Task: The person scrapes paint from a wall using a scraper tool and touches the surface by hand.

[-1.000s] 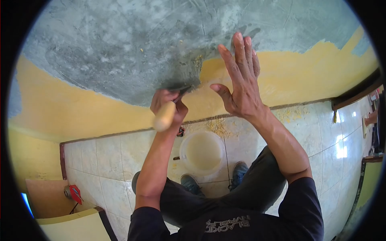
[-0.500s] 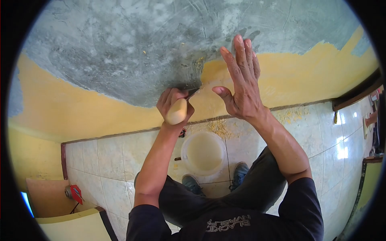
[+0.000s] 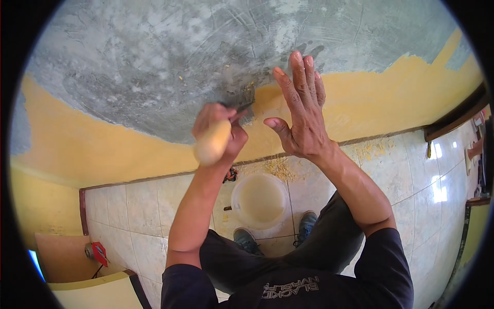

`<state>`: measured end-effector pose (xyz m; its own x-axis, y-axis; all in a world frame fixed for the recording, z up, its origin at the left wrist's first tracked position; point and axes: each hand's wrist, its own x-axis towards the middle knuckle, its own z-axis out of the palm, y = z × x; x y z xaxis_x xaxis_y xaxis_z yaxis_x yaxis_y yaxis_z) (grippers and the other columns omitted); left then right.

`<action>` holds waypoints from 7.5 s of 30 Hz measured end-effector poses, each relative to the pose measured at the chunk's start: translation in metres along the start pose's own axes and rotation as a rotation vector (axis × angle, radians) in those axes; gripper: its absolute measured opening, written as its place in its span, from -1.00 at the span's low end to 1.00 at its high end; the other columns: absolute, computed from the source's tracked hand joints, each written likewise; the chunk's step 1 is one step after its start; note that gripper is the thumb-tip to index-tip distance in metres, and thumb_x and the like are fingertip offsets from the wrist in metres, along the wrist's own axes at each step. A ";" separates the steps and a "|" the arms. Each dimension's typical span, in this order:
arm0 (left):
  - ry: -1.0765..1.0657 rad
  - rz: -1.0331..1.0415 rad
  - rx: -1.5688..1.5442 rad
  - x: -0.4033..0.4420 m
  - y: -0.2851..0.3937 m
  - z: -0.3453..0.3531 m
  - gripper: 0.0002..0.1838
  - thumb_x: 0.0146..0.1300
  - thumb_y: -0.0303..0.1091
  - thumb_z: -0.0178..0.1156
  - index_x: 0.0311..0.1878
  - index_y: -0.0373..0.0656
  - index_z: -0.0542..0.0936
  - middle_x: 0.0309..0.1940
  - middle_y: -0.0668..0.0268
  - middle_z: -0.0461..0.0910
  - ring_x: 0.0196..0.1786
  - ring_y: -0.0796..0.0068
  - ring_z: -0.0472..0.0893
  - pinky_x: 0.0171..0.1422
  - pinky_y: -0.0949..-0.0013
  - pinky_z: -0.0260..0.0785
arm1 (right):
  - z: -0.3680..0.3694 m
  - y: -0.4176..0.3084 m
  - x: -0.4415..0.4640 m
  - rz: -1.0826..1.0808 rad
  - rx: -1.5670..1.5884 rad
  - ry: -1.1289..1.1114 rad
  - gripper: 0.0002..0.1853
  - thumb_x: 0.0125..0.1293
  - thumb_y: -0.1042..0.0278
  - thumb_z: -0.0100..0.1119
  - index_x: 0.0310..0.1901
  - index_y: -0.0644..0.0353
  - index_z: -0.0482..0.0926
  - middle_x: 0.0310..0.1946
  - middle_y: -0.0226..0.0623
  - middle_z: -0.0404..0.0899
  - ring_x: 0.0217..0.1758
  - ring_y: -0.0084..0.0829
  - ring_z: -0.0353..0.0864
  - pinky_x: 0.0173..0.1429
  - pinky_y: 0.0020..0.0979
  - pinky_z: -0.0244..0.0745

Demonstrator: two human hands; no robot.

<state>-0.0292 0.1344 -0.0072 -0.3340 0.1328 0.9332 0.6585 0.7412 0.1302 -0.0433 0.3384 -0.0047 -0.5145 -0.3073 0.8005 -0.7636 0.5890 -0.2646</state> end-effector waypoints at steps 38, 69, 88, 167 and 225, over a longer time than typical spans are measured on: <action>0.123 -0.108 -0.095 0.030 0.017 0.009 -0.71 0.17 -0.74 0.28 -0.21 -0.27 0.35 -0.44 0.21 0.54 -0.40 0.46 0.51 -0.36 0.46 0.40 | -0.025 0.017 0.002 0.026 0.126 0.103 -0.16 0.41 -0.31 -0.06 0.51 0.17 0.19 0.58 0.19 -0.16 0.65 0.20 -0.26 0.57 0.13 -0.32; -0.014 -0.007 0.118 0.027 0.018 -0.003 -0.73 0.04 -0.76 0.27 -0.26 -0.28 0.44 -0.48 0.20 0.54 -0.46 0.35 0.50 -0.37 0.36 0.39 | -0.028 0.021 -0.002 0.021 0.140 0.045 -0.17 0.41 -0.26 -0.02 0.52 0.16 0.16 0.60 0.11 -0.18 0.66 0.14 -0.26 0.58 0.11 -0.35; 0.131 -0.114 0.009 0.023 0.015 0.007 -0.76 0.10 -0.72 0.34 -0.26 -0.31 0.47 -0.45 0.27 0.56 -0.45 0.38 0.51 -0.40 0.48 0.37 | -0.031 0.015 -0.002 0.033 0.152 0.068 -0.15 0.41 -0.29 -0.02 0.52 0.17 0.14 0.60 0.14 -0.20 0.66 0.18 -0.28 0.57 0.14 -0.33; 0.059 0.037 0.156 0.000 0.001 0.012 -0.72 0.17 -0.62 0.32 -0.20 -0.27 0.37 -0.43 0.24 0.57 -0.45 0.31 0.58 -0.34 0.33 0.33 | -0.024 0.019 -0.002 -0.004 0.128 0.079 -0.18 0.39 -0.28 0.01 0.48 0.16 0.24 0.59 0.14 -0.18 0.65 0.22 -0.26 0.55 0.16 -0.29; 0.113 -0.039 -0.082 -0.008 -0.007 0.013 -0.74 0.22 -0.63 0.28 -0.17 -0.23 0.37 -0.39 0.18 0.52 -0.39 0.35 0.62 -0.30 0.41 0.45 | -0.032 0.016 -0.007 0.032 0.149 0.004 -0.17 0.44 -0.32 -0.12 0.51 0.17 0.19 0.60 0.10 -0.18 0.66 0.12 -0.22 0.58 0.08 -0.36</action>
<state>-0.0404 0.1367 -0.0199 -0.2849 0.0265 0.9582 0.7007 0.6878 0.1893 -0.0396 0.3735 0.0027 -0.5383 -0.2865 0.7926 -0.7962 0.4813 -0.3667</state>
